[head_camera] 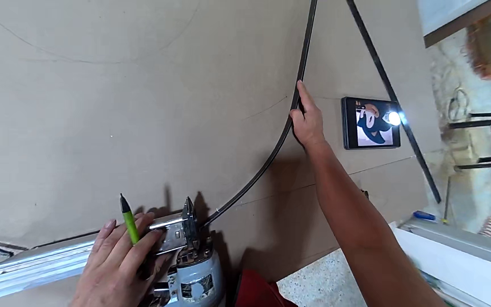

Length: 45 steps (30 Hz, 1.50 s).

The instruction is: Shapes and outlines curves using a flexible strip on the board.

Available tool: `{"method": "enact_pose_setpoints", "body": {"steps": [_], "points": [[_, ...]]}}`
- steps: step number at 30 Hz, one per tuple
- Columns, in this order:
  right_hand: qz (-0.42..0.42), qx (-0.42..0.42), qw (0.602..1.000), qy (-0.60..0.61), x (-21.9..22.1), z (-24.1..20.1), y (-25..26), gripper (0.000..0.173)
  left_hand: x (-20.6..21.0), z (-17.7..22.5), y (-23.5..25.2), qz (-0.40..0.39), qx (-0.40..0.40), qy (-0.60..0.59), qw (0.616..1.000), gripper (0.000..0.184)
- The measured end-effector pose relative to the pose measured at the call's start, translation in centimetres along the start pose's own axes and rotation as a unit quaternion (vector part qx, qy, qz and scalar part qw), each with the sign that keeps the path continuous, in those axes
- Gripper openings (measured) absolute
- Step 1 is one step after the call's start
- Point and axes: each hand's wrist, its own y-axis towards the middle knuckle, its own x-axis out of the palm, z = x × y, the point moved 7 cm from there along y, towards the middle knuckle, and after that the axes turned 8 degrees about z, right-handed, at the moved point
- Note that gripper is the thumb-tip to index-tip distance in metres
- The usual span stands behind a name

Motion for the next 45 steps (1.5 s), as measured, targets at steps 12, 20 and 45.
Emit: {"method": "enact_pose_setpoints", "body": {"steps": [12, 20, 45], "points": [[-0.023, -0.094, 0.995, -0.033, 1.2, -0.9, -0.1, 0.066, -0.4, 0.2, -0.1, 0.005, -0.011, 0.009, 1.0, 0.048], [-0.038, -0.11, 0.993, -0.038, 1.4, -1.1, -0.1, 0.066, -0.7, 0.3, 0.3, -0.005, -0.018, -0.001, 1.0, 0.045], [-0.033, -0.099, 0.994, -0.036, 1.2, -1.1, 0.2, 0.067, -1.0, 0.1, 0.7, -0.013, -0.012, -0.011, 1.0, 0.045]]}}
